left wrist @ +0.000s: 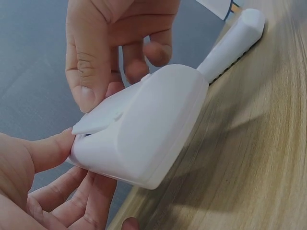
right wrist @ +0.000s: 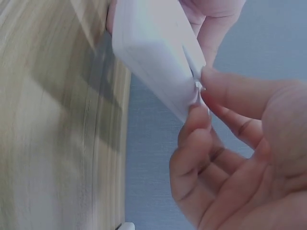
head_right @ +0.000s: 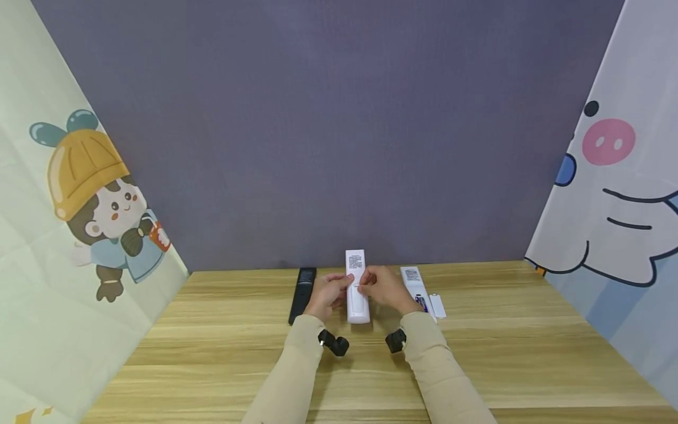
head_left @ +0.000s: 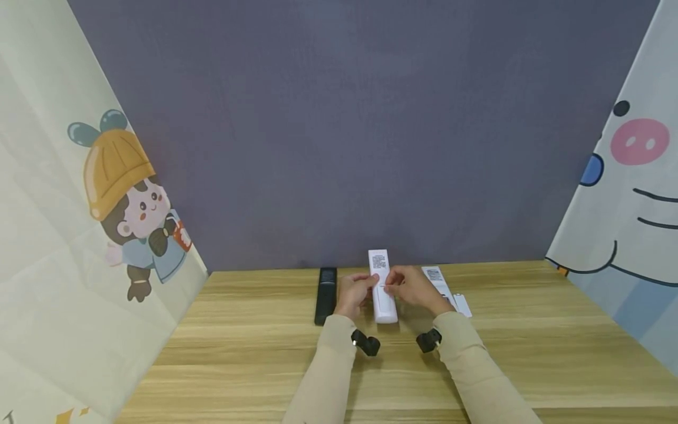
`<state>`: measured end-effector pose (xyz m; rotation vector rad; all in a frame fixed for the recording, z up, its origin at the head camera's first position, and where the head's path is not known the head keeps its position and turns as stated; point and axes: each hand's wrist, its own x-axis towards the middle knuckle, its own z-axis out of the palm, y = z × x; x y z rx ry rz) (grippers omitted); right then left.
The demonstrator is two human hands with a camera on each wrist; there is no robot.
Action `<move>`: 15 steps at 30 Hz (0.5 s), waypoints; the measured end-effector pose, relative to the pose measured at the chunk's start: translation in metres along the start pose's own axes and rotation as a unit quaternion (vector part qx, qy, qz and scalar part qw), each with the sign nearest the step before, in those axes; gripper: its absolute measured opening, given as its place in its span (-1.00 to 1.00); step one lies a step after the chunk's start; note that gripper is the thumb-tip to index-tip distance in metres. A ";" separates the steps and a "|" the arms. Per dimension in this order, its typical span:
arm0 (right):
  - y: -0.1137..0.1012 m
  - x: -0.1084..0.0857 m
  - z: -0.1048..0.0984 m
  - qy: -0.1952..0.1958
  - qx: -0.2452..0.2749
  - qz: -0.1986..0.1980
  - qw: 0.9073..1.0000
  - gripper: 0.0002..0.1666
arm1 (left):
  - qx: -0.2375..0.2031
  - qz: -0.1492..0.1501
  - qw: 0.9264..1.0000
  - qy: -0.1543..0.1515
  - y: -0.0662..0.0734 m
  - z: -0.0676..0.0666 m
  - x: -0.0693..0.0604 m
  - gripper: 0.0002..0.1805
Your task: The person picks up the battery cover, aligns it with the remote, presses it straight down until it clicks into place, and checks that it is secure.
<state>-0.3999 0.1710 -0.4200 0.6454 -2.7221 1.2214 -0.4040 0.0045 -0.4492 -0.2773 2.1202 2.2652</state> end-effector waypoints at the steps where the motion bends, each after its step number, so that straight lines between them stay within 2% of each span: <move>1: -0.001 0.000 0.000 0.001 0.002 0.001 1.000 -0.90 | -0.001 0.000 1.000 0.000 0.000 0.000 0.000 -0.70; 7: -0.004 -0.002 0.002 0.004 0.022 0.034 0.999 -0.89 | -0.004 -0.004 1.000 0.001 0.001 0.000 0.000 -0.70; 12: -0.003 -0.002 0.003 -0.018 0.064 0.086 0.994 -0.91 | -0.001 -0.008 1.000 0.002 0.001 0.000 0.000 -0.69; 15: -0.002 -0.003 0.003 -0.028 0.079 0.093 0.992 -0.92 | -0.004 -0.012 1.000 -0.007 0.001 -0.002 0.001 -0.70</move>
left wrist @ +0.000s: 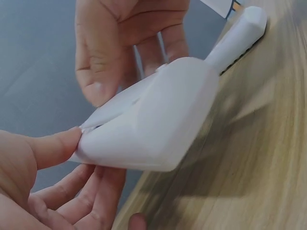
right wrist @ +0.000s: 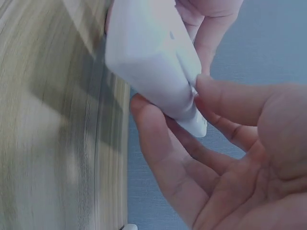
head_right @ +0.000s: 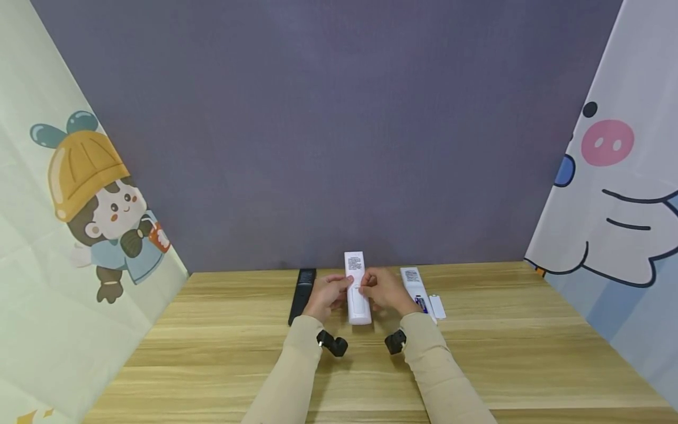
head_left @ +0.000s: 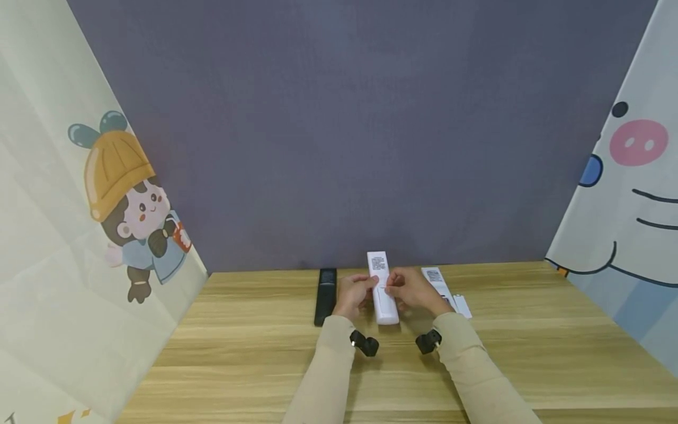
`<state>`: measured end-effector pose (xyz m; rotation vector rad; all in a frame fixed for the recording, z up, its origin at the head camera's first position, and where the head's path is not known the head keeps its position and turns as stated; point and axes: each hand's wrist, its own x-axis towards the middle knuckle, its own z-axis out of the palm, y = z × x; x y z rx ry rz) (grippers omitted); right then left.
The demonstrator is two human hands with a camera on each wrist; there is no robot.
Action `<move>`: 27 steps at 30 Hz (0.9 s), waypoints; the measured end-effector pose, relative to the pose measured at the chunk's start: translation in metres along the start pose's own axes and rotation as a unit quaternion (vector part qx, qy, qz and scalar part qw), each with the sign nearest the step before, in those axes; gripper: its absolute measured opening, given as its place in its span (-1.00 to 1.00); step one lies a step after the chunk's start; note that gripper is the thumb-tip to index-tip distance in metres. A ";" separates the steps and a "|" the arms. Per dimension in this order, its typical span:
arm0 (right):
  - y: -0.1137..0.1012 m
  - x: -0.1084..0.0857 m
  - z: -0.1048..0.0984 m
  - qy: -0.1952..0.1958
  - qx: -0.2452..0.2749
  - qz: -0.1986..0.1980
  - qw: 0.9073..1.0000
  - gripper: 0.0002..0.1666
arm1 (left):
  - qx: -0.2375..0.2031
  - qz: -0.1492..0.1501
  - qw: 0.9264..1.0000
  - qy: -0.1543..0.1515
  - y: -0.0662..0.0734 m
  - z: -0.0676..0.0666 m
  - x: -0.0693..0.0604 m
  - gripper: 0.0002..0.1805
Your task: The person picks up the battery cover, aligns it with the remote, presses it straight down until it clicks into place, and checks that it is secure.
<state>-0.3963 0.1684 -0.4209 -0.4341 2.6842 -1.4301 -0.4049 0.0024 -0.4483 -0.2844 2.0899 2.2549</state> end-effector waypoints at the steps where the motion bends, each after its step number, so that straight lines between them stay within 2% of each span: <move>1: 0.001 0.000 -0.001 -0.003 -0.001 -0.002 1.000 -0.93 | 0.000 -0.002 1.000 -0.005 0.000 -0.001 0.000 -0.70; 7: 0.005 0.004 -0.004 -0.004 -0.013 -0.011 1.000 -0.94 | 0.008 -0.021 0.999 -0.045 0.004 -0.004 0.003 -0.61; 13: 0.007 0.008 -0.006 0.004 -0.025 -0.007 1.000 -0.93 | 0.015 -0.023 0.997 -0.078 0.005 -0.005 0.008 -0.49; 27: 0.005 0.012 -0.009 0.006 -0.020 -0.013 1.000 -0.93 | 0.023 -0.018 0.997 -0.067 0.007 -0.003 0.012 -0.48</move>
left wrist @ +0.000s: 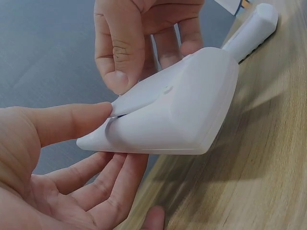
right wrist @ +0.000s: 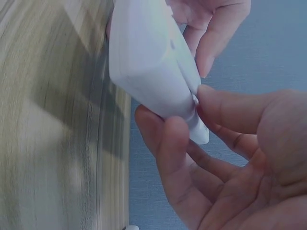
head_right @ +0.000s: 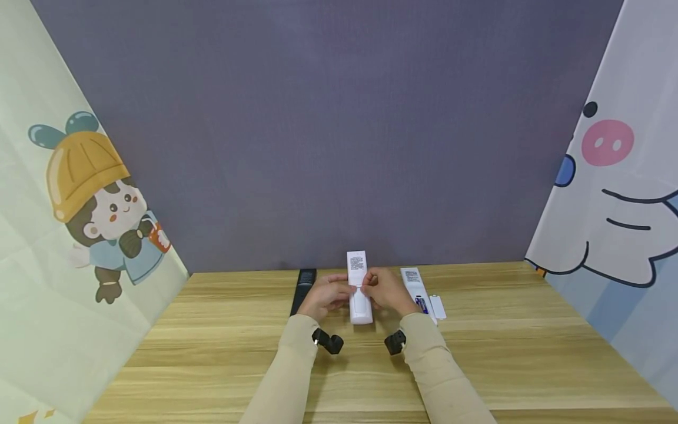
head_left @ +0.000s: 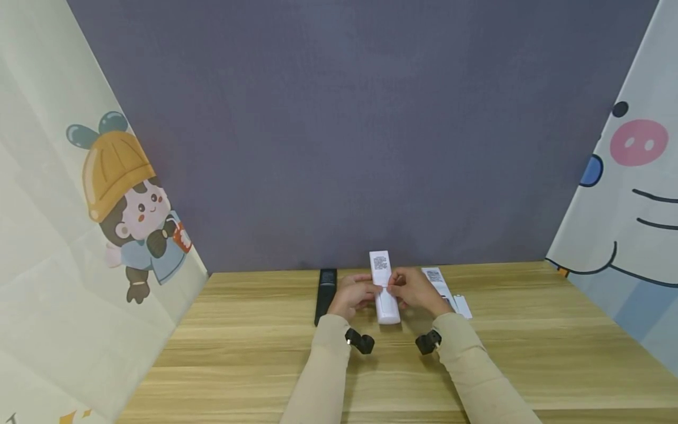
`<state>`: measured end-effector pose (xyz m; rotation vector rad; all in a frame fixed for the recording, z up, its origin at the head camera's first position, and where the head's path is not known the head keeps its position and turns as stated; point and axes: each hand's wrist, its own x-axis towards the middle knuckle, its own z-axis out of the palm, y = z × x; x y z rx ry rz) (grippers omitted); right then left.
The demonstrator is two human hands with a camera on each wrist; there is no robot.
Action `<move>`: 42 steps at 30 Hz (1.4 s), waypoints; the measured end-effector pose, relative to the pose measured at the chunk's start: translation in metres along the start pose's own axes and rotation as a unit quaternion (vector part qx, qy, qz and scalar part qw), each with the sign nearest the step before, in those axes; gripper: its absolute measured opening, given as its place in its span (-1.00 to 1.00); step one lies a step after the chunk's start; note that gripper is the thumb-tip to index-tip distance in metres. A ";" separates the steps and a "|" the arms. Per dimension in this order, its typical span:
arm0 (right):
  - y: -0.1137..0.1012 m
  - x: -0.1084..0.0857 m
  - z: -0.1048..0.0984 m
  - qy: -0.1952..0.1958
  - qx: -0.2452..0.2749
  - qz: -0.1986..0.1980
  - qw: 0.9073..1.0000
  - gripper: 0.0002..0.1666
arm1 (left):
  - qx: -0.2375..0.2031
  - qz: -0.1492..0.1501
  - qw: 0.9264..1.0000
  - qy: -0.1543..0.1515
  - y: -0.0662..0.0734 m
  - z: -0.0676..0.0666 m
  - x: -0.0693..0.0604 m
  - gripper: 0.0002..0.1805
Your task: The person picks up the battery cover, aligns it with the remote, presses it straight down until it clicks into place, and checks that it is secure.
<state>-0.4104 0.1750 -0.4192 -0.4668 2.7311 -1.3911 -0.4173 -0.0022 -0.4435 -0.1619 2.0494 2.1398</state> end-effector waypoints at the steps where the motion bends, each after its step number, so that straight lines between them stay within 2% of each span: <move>1: 0.001 0.001 0.000 -0.001 -0.001 -0.002 1.000 -0.93 | -0.001 0.000 1.000 0.001 0.000 0.000 0.001 -0.47; 12: 0.006 0.015 -0.005 -0.004 -0.008 -0.004 1.000 -0.93 | 0.002 -0.001 1.000 0.023 0.003 0.005 0.012 -0.46; 31: 0.026 0.066 -0.026 -0.035 -0.008 -0.024 0.999 -0.89 | -0.002 0.006 0.997 0.071 0.014 0.020 0.048 -0.45; 42: 0.036 0.096 -0.038 -0.051 -0.015 -0.046 0.998 -0.88 | -0.003 0.017 0.995 0.097 0.018 0.027 0.075 -0.44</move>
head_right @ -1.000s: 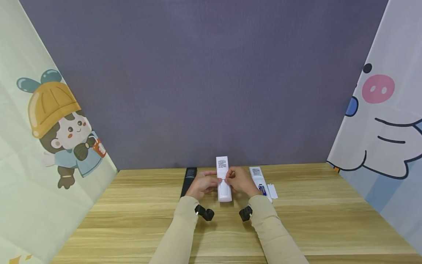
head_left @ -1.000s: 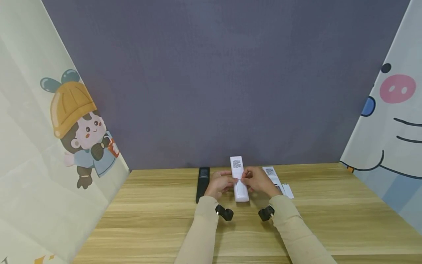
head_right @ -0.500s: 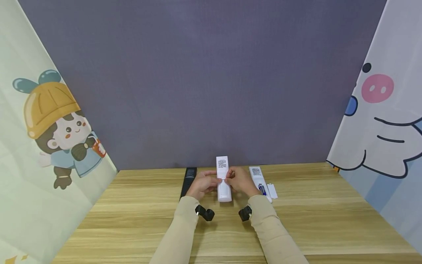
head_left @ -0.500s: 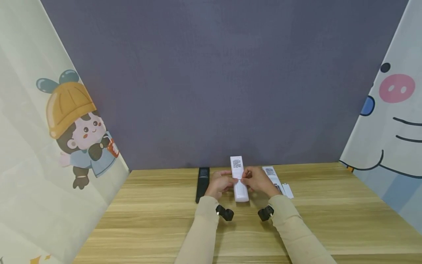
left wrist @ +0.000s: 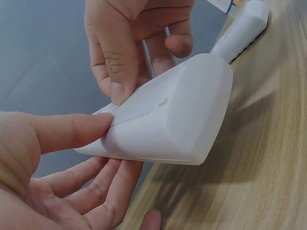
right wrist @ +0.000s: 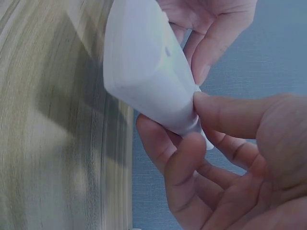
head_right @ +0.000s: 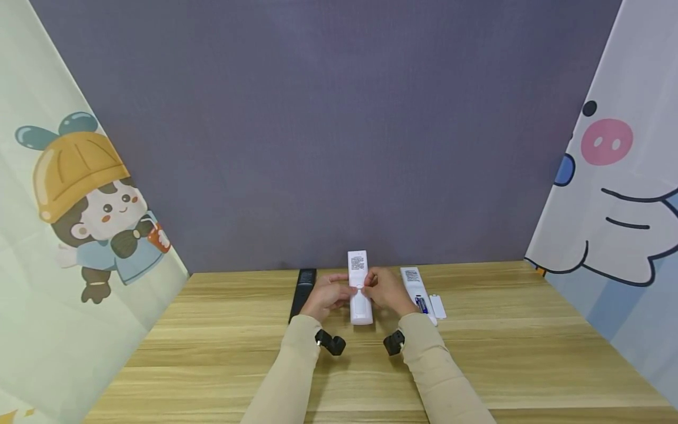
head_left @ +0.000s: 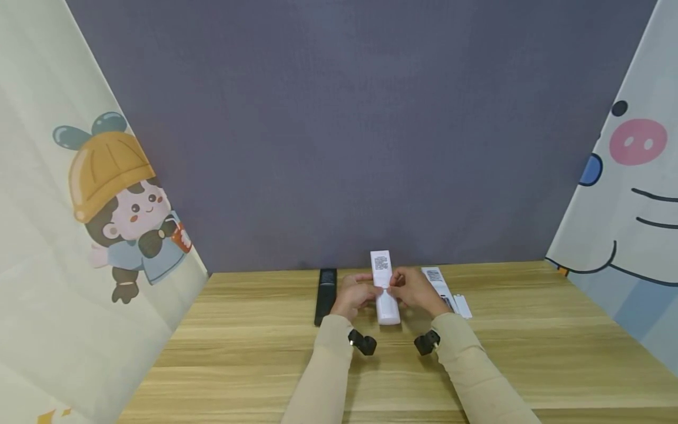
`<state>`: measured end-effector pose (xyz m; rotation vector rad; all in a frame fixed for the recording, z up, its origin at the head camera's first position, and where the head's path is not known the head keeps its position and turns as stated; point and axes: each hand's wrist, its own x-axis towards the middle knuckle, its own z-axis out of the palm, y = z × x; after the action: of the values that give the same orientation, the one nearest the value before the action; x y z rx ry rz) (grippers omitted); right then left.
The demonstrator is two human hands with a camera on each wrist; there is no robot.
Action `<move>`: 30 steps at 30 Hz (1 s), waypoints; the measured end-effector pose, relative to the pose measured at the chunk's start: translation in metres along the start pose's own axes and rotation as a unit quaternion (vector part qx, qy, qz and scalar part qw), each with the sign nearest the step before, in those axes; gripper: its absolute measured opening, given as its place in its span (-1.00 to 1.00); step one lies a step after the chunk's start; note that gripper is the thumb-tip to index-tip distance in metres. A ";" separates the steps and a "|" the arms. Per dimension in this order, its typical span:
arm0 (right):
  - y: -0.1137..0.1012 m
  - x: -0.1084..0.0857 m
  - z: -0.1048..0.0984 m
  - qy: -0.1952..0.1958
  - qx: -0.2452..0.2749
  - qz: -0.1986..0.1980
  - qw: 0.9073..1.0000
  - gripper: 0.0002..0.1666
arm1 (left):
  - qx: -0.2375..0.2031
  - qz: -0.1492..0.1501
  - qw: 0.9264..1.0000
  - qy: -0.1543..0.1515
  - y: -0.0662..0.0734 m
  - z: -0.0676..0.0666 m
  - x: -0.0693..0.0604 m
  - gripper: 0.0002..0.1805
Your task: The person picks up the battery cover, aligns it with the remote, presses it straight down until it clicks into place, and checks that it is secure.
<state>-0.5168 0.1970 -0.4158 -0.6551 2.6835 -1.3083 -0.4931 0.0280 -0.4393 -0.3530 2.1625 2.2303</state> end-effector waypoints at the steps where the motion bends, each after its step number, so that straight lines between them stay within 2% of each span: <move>1: 0.000 0.000 0.000 0.000 -0.001 0.001 1.000 -0.88 | 0.001 0.002 1.000 0.001 0.000 0.001 0.000 -0.43; 6: 0.000 0.002 0.000 0.003 -0.002 0.014 1.000 -0.87 | 0.013 0.012 1.000 0.004 0.001 0.003 -0.002 -0.41; 11: 0.002 0.003 0.002 0.012 -0.005 0.010 1.000 -0.84 | 0.022 0.021 1.000 0.006 0.001 0.004 -0.002 -0.37; 19: 0.001 0.005 0.004 0.026 -0.003 0.017 1.000 -0.80 | 0.043 0.053 0.997 0.027 0.002 0.010 -0.003 -0.40; 25: 0.003 0.006 0.007 0.029 0.003 0.024 0.999 -0.80 | 0.076 0.054 0.995 0.042 0.002 0.012 -0.004 -0.40; 30: 0.005 0.007 0.007 0.025 0.002 0.021 0.999 -0.72 | 0.105 0.051 0.992 0.049 0.004 0.014 -0.003 -0.41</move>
<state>-0.5230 0.1919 -0.4231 -0.5711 2.7179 -1.3363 -0.4924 0.0418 -0.4350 -0.3602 2.4909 2.0463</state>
